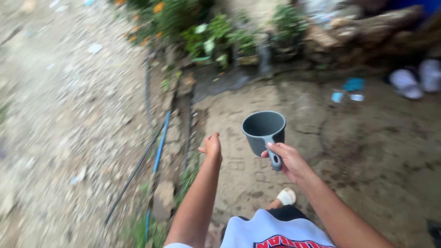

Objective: The person using a plastic scoop takes water from a bucket and pours it onto plants located in a garden area and behind a fence.

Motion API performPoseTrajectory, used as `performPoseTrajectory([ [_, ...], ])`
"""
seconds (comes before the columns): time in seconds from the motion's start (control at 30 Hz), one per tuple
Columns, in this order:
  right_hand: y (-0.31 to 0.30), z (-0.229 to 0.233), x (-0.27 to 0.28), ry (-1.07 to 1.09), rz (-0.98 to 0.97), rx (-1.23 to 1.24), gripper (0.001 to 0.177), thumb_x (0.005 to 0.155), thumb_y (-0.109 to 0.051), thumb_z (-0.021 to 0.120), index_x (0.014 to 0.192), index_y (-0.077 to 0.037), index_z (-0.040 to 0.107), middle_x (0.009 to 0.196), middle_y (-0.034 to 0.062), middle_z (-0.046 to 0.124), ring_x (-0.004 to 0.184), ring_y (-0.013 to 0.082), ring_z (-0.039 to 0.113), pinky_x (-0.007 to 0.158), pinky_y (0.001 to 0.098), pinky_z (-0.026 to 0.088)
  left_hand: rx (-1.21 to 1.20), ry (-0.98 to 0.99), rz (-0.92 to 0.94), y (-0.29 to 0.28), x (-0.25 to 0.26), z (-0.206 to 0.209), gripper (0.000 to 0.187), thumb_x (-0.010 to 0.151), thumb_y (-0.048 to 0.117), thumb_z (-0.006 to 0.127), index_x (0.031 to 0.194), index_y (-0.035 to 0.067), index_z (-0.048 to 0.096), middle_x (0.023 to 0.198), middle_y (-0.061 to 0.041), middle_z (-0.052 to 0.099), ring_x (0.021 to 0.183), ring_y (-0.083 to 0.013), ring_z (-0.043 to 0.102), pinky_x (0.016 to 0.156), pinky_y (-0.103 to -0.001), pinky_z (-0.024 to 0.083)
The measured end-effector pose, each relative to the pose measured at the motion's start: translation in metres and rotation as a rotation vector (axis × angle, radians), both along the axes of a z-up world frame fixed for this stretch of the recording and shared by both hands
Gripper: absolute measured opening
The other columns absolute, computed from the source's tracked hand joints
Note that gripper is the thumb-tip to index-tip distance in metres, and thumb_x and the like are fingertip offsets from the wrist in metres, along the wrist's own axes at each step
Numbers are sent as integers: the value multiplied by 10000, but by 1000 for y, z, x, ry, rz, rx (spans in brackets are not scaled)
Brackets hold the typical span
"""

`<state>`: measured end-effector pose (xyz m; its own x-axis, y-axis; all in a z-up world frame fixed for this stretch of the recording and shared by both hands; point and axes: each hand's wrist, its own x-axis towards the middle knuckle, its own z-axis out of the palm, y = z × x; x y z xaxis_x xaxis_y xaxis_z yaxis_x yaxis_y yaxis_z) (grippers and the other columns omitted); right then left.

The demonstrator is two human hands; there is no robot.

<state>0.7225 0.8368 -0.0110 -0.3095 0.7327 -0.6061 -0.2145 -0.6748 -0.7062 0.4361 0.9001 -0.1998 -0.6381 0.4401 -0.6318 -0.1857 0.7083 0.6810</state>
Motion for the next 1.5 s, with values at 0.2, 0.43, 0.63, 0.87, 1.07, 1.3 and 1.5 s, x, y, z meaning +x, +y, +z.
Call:
performPoseTrajectory([
  [0.2,25,-6,105,-50,-202,32,248,985,-300,674,979,-53,655,935,78,744,620,72,538,541,251,450,119,44,-182,91,97,-9,565,773,388,726,1251,94,660,1530,-353,329,1436,-395,270,1171,-465,327],
  [0.43,47,-4,196,-11,-447,20,257,963,-289,643,960,-32,658,919,95,746,624,120,585,555,317,506,236,151,-387,179,216,-27,373,728,302,773,984,33,749,1067,-189,728,1006,-297,661,901,-398,514],
  [0.63,78,-18,259,-11,-659,-17,238,971,-272,649,998,-37,675,930,92,742,615,118,571,545,310,487,253,237,-622,275,311,-52,378,721,311,812,936,7,748,919,-157,748,875,-263,697,854,-386,536],
  [0.87,154,-50,332,43,-968,26,219,979,-261,628,1086,-78,684,965,79,743,698,98,605,589,299,494,370,185,-936,403,422,-40,344,685,272,809,951,56,787,941,-136,798,857,-210,733,830,-334,563],
  [1.07,196,-58,356,157,-1212,88,179,986,-192,571,1107,-67,613,1032,121,707,881,227,685,723,397,557,279,333,-1322,468,508,21,524,779,437,764,1253,218,726,1381,-162,656,1532,-366,253,1224,-483,274],
  [1.3,195,-73,414,154,-1406,75,185,976,-178,553,1128,-89,610,1017,108,683,883,248,667,732,425,548,9,321,-1484,474,608,64,761,768,562,756,1463,366,516,1715,-124,-116,1588,-361,17,1162,-763,35],
  [1.5,175,-121,496,201,-1564,40,210,1006,-246,534,1106,-72,595,881,66,613,729,198,571,640,374,494,35,330,-1583,476,709,42,772,739,520,775,1457,388,523,1725,-116,-112,1593,-319,22,1180,-736,-4],
])
